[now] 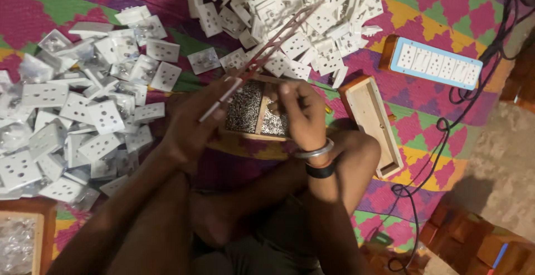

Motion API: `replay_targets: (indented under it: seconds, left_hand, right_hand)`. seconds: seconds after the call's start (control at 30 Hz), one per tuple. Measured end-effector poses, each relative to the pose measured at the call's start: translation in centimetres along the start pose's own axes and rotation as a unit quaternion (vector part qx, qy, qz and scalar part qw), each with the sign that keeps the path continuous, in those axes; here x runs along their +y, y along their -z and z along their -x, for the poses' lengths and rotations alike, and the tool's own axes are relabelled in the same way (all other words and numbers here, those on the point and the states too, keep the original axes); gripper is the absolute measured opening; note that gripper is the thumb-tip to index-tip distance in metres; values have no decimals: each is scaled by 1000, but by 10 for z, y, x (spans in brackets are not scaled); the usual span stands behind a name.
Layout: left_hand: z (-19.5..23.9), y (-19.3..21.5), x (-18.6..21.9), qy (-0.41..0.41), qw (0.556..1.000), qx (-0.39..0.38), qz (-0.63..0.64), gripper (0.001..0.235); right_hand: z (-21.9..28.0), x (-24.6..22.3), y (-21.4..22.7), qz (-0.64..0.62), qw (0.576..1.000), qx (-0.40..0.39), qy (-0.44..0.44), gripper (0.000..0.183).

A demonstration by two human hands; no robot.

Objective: The person sits on a mat and assembles small white electrical socket components into a red plastic strip. They pick up individual sockets, place them into the strip, and insert small metal pins from a wooden box into each socket. The person handles multiple sockets and pins repeatedly.

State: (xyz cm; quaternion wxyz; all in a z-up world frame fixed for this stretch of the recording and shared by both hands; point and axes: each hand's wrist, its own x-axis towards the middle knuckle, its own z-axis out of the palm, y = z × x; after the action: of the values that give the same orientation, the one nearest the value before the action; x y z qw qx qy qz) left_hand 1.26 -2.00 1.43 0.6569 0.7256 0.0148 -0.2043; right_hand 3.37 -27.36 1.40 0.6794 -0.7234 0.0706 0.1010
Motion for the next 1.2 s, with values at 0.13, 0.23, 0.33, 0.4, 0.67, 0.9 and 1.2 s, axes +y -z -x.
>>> replay_targets:
  seconds: [0.13,0.23,0.33,0.4,0.67,0.9,1.2]
  left_hand:
    - [-1,1,-16,-29,990,6,135,53]
    - [-1,8,-22,50,976,3,210,55]
    - [-2,10,-28,43,961,2,274,57]
    - [-2,9,-35,36,876,-20,481,59]
    - [-1,10,-52,9,851,-88,518,56]
    - [4,12,-47,124,842,-9,525,56]
    - [5,13,-58,50,841,-49,537,61]
  right_hand:
    - [18,18,21,-34,993,71,-84,20]
    - [35,28,21,90,990,89,-60,19]
    - [49,31,13,356,927,64,98,17]
    - [53,30,7,473,863,13,175,29]
    - [46,36,-15,519,847,4,115,16]
    - [47,43,-10,437,892,38,105,5]
    - [47,49,0,442,889,61,104,16]
